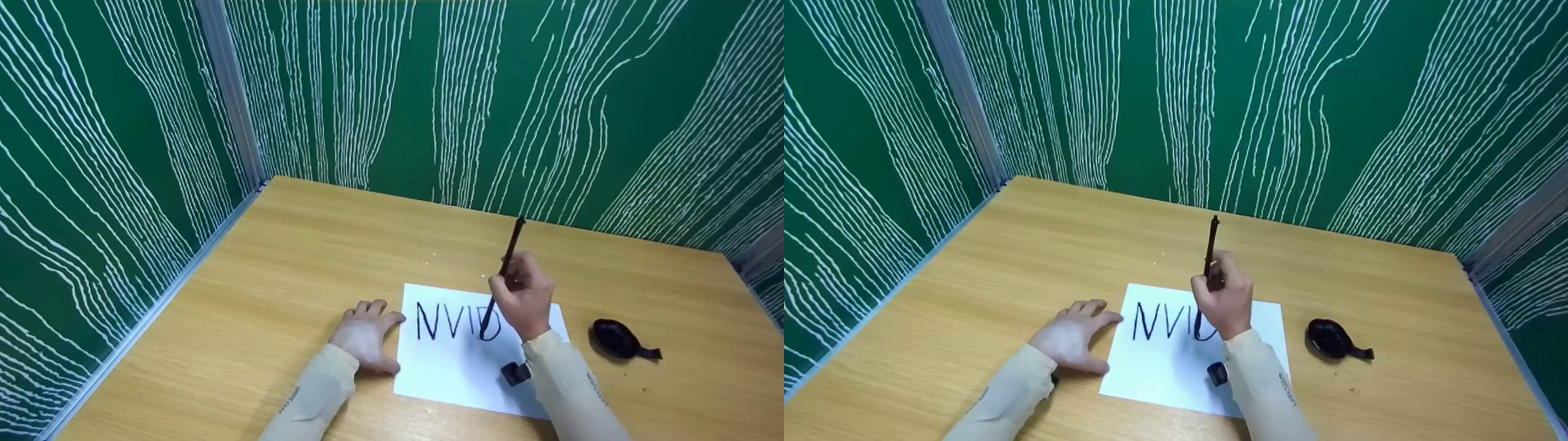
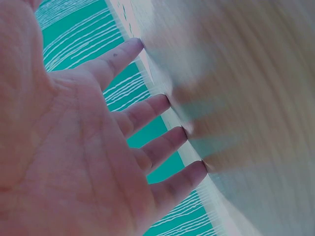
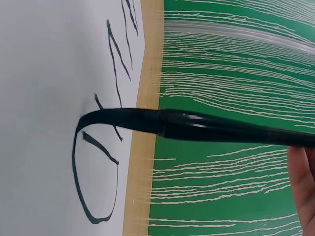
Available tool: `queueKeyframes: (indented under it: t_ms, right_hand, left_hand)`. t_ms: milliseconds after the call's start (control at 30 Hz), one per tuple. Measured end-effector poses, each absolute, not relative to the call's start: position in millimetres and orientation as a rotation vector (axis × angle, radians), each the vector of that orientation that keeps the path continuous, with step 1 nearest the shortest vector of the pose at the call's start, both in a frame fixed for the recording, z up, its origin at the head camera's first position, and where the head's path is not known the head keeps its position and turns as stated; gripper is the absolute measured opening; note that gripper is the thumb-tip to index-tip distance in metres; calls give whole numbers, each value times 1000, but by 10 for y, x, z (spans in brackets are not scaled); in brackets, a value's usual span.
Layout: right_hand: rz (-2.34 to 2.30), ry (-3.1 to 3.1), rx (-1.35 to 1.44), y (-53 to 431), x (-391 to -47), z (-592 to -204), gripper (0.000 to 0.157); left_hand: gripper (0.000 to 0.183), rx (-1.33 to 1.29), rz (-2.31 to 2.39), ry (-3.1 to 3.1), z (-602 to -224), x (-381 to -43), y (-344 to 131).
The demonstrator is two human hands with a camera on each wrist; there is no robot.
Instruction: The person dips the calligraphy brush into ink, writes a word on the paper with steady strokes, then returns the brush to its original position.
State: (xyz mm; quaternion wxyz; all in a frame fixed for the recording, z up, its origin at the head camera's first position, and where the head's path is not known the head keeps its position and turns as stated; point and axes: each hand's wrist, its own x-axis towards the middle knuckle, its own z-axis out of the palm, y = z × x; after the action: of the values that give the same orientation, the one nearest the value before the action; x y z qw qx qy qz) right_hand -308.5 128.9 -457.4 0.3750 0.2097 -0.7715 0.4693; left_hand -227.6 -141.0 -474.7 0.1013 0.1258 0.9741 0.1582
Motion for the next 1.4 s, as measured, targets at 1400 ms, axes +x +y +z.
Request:
queueKeyframes:
  t_ms: [1400]
  right_hand:
    - [1282,-1844,275,1970,-3104,-4496,26]
  left_hand:
    - [89,424,510,2901,-4749,-2262,-1429]
